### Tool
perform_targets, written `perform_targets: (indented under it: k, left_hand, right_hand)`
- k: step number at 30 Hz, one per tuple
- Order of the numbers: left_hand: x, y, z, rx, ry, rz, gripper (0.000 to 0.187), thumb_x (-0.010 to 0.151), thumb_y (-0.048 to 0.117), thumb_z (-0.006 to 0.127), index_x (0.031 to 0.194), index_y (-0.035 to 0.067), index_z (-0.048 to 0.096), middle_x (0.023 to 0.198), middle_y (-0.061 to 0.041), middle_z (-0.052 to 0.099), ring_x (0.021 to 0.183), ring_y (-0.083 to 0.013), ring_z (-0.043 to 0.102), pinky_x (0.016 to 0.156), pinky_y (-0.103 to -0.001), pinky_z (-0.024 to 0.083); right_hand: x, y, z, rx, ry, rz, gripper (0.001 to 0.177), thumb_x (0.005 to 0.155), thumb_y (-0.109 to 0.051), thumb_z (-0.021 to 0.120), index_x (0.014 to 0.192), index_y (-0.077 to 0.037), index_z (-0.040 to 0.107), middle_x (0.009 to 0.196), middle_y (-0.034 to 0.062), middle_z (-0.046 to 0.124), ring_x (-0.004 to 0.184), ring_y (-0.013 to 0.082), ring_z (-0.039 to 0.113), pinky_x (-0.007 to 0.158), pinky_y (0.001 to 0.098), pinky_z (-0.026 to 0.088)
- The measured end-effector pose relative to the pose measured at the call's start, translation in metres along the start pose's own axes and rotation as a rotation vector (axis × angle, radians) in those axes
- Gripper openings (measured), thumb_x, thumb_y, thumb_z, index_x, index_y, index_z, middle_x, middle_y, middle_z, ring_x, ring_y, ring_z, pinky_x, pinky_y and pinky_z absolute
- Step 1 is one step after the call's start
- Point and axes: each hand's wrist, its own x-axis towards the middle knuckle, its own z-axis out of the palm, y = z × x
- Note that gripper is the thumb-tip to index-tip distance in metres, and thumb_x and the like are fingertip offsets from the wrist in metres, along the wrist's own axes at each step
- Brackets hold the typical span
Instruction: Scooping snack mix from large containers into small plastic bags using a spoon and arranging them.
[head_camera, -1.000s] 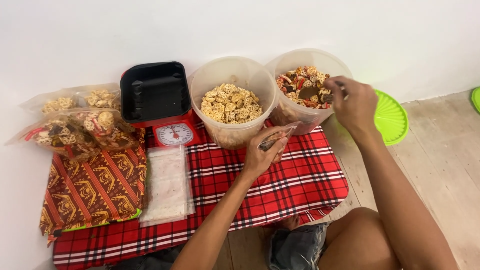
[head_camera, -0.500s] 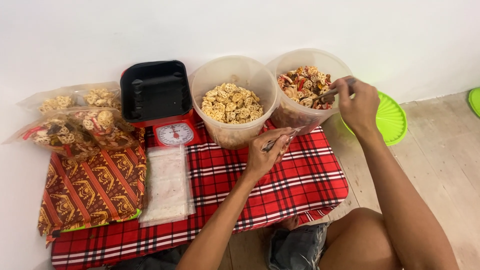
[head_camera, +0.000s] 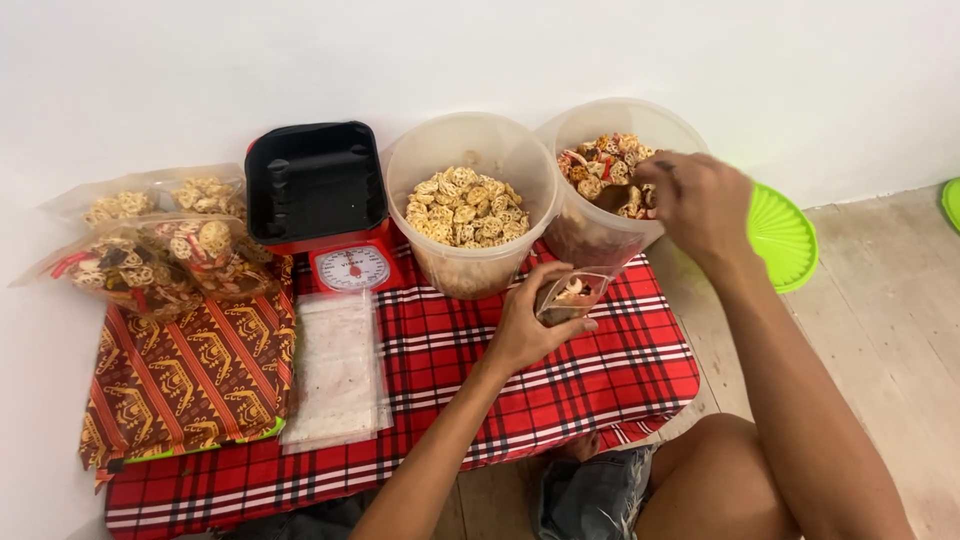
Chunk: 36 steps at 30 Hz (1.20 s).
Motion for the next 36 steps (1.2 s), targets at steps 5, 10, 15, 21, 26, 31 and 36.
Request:
perform_targets:
  k: [5,10,15,21,26,31,36]
  left_hand:
    - [-0.001,-0.009,0.003,0.017,0.084,0.026,0.042,0.074,0.018,0.090,0.111,0.008,0.073,0.107,-0.011,0.077,0.107,-0.0283,0.072,0.093,-0.039,0.055]
    - [-0.004,0.023,-0.021,-0.061,0.080,-0.079,0.044,0.075,0.016,0.088,0.117,0.013,0.075,0.107,-0.008,0.077,0.106,-0.0174,0.070,0.096,-0.035,0.053]
    - [-0.021,0.049,-0.048,-0.123,0.045,-0.177,0.036,0.077,0.014,0.085,0.110,0.007,0.077,0.104,-0.011,0.078,0.103,-0.0164,0.066,0.094,-0.037,0.053]
    - [-0.040,0.044,-0.081,-0.005,0.032,-0.132,0.038,0.074,0.013,0.089,0.110,0.008,0.077,0.107,-0.011,0.078,0.103,-0.0190,0.070,0.095,-0.037,0.053]
    - [-0.046,0.055,-0.085,0.084,0.136,-0.054,0.049,0.076,0.018,0.088,0.122,0.009,0.073,0.118,-0.012,0.074,0.113,-0.0266,0.069,0.100,-0.042,0.051]
    - [-0.063,0.053,-0.081,0.081,0.362,-0.068,0.055,0.080,0.029,0.088,0.124,0.007,0.065,0.115,-0.014,0.070,0.112,-0.0292,0.067,0.100,-0.045,0.049]
    - [-0.070,0.057,-0.087,0.145,0.408,-0.028,0.027,0.091,0.020,0.077,0.112,0.006,0.070,0.104,-0.012,0.074,0.105,-0.0279,0.071,0.093,-0.042,0.053]
  right_hand:
    - [0.000,-0.004,-0.019,-0.164,-0.113,0.099,0.011,0.102,-0.028,0.072,0.096,-0.020,0.077,0.061,0.0025,0.060,0.070,0.0318,0.067,0.070,0.0462,0.058]
    - [0.006,-0.023,-0.052,0.024,-0.172,-0.049,0.038,0.099,-0.045,0.074,0.111,-0.010,0.080,0.106,0.0122,0.078,0.097,0.0402,0.071,0.083,0.0500,0.055]
    - [-0.024,-0.085,-0.040,0.804,-0.183,0.052,0.052,0.084,-0.023,0.070,0.129,0.001,0.060,0.121,0.0209,0.063,0.118,0.0381,0.058,0.104,0.0492,0.042]
    - [-0.059,-0.160,-0.008,0.834,-0.438,-0.022,0.017,0.084,-0.008,0.078,0.100,-0.012,0.076,0.090,0.0065,0.075,0.080,0.0275,0.073,0.071,0.0372,0.058]
    - [-0.070,-0.165,0.013,1.040,-0.464,0.186,0.015,0.084,-0.007,0.078,0.100,-0.008,0.078,0.089,0.0081,0.075,0.083,0.0180,0.071,0.075,0.0343,0.058]
    - [-0.075,-0.198,0.017,1.286,-0.587,0.371,0.031,0.080,-0.006,0.083,0.107,-0.004,0.069,0.098,0.0130,0.070,0.093,0.0253,0.069,0.085,0.0444,0.059]
    - [-0.078,-0.213,0.025,1.218,-0.495,0.295,0.041,0.081,-0.004,0.083,0.118,0.001,0.068,0.087,0.0152,0.071,0.091,0.0255,0.071,0.090,0.0464,0.058]
